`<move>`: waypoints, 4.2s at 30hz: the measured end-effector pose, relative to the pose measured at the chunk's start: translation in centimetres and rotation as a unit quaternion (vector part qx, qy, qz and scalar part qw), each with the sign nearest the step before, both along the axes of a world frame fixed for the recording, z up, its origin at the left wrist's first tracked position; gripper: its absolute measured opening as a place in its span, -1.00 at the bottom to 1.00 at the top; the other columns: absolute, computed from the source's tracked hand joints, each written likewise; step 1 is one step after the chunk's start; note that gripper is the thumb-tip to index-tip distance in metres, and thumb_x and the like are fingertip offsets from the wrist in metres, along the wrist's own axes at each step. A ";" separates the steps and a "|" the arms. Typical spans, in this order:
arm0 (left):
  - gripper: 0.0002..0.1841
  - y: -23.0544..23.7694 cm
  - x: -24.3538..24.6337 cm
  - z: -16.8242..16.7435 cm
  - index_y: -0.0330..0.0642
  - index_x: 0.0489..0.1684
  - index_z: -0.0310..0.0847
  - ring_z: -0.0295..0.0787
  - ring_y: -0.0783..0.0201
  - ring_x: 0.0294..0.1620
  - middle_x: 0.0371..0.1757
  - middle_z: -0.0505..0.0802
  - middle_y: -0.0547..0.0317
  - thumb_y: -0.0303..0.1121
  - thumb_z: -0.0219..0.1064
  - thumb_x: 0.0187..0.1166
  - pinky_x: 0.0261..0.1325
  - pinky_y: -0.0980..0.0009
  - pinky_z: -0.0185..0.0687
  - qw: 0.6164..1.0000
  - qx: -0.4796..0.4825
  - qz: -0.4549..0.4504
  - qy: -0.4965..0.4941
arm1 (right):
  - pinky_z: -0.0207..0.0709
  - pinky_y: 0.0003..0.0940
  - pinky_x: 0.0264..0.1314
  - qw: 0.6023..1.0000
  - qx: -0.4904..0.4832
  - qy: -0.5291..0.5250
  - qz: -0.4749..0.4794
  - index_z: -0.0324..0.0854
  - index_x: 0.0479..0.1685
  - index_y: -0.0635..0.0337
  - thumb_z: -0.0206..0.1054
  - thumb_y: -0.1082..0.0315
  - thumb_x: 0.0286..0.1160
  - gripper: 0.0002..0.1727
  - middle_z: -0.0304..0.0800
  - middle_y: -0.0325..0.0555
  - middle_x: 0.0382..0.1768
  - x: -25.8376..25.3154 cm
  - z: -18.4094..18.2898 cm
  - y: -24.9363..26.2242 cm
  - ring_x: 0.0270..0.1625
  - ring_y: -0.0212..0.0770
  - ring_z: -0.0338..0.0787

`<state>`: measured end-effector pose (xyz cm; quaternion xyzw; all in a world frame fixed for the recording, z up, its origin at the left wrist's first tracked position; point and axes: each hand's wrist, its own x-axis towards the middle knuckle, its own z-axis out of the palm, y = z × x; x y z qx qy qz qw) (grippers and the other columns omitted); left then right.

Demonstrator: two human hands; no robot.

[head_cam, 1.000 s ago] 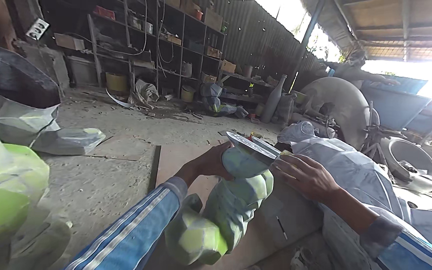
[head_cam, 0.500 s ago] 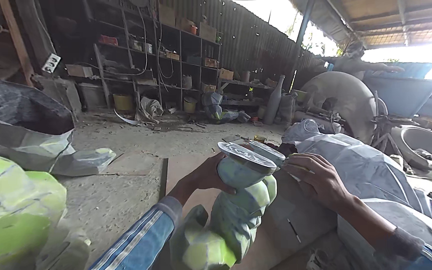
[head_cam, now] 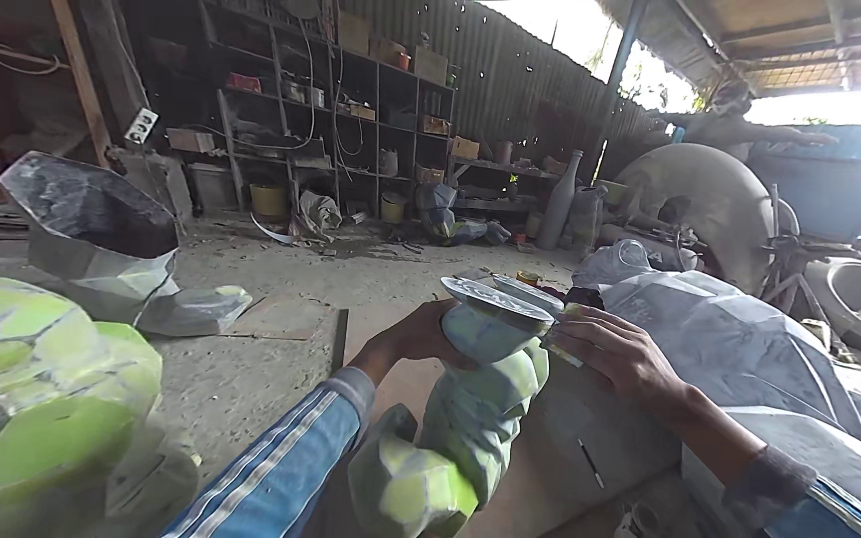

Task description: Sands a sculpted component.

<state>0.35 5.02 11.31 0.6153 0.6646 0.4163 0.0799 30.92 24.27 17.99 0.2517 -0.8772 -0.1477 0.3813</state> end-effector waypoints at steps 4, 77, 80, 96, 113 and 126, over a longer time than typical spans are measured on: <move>-0.11 0.0 -0.5 -0.2 0.02 0.24 0.69 0.85 0.44 0.12 0.06 0.91 0.38 -0.09 0.93 -0.34 0.28 0.33 0.81 0.999 0.000 -0.026 -0.019 | 0.45 -0.07 0.75 0.999 0.030 0.008 0.015 0.77 0.27 0.15 0.21 0.47 0.66 -0.67 0.81 -0.09 0.33 -1.6 0.0 -0.2 0.56 -0.09 0.66; -0.17 -2.2 -1.8 -0.2 -0.15 0.21 0.67 0.86 0.33 0.12 0.07 0.92 0.23 -0.37 0.92 -0.27 0.28 0.28 0.80 0.992 -0.011 -0.092 -0.081 | 0.53 -0.06 0.64 0.990 0.047 0.097 -0.091 0.71 0.38 -0.01 0.19 0.43 0.58 -0.57 0.75 -0.13 0.41 -2.0 -0.5 1.7 0.57 -0.04 0.64; -0.13 -1.8 -2.0 -0.3 -0.15 0.27 0.64 0.84 0.32 0.17 0.12 0.90 0.22 -0.35 0.92 -0.26 0.32 0.27 0.78 0.990 -0.008 -0.102 -0.093 | 0.54 -0.05 0.62 0.994 0.062 0.062 -0.067 0.73 0.36 -0.09 0.21 0.38 0.60 -0.60 0.76 -0.15 0.40 -2.6 1.5 -2.5 0.56 -0.03 0.64; -0.05 -1.3 -2.7 -0.7 -0.09 0.30 0.63 0.81 0.37 0.20 0.14 0.88 0.25 -0.14 0.94 -0.34 0.36 0.28 0.73 0.997 -0.009 -0.062 -0.040 | 0.57 -0.18 0.52 0.974 0.196 -0.031 -0.111 0.71 0.34 0.06 0.28 0.49 0.53 -0.60 0.75 -0.07 0.35 -4.8 2.4 -7.0 0.47 -0.05 0.68; -0.14 -2.7 -3.0 -0.2 -0.15 0.24 0.66 0.83 0.33 0.17 0.12 0.89 0.22 -0.29 0.93 -0.29 0.33 0.29 0.76 0.994 -0.018 -0.083 -0.064 | 0.46 -0.04 0.70 0.983 0.179 -0.021 -0.034 0.64 0.49 -0.03 0.17 0.38 0.72 -0.59 0.70 -0.06 0.47 -2.4 0.3 0.9 0.61 0.05 0.58; -0.17 -7.2 -2.2 -0.4 -0.09 0.19 0.71 0.86 0.38 0.12 0.04 0.93 0.31 -0.35 0.92 -0.34 0.27 0.31 0.80 0.997 -0.051 -0.027 -0.059 | 0.74 -0.31 0.24 0.936 -0.325 0.111 -0.082 0.74 0.39 -0.11 0.07 0.33 0.69 -0.56 0.77 -0.29 0.24 -0.1 -5.4 -6.0 0.26 -0.34 0.75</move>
